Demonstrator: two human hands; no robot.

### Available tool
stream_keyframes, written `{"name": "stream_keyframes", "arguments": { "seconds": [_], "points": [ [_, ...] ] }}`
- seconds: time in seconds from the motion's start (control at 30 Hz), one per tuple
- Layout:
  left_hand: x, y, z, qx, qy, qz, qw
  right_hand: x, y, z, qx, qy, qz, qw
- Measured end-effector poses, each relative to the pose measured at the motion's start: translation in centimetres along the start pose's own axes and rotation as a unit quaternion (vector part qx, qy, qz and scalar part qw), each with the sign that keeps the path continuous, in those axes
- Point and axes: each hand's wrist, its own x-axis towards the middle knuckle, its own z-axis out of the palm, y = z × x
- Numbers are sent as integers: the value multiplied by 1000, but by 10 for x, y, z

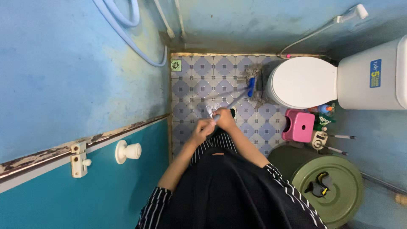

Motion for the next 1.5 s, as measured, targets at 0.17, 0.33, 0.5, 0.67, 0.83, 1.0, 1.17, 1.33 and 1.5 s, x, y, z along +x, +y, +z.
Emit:
{"name": "stream_keyframes", "arguments": {
  "seconds": [0.17,0.33,0.5,0.67,0.83,1.0,1.17,1.33,1.5],
  "points": [
    [-17,81,-18,87,-1,-61,994,14,-36,29,87,-112,-69,988],
    [-12,141,-29,212,-26,38,976,43,-89,47,85,-163,-129,974],
    [-9,154,-75,86,-80,43,992,53,-137,46,98,-176,-82,976],
    [7,141,-64,0,-114,44,993,52,-119,28,19,-133,-58,989],
    [13,100,-48,-49,-63,40,996,39,-76,9,-49,-167,9,985],
    [22,20,-20,-84,24,-46,995,34,-3,-13,-59,-184,39,980],
    [1,-6,-22,-91,46,-75,992,24,14,10,-73,-154,-17,985],
    [-25,51,-44,-45,66,-40,996,19,-28,56,-32,-98,-74,992],
    [-54,148,-45,137,42,0,990,2,-100,69,76,-109,-110,985]
  ]
}}
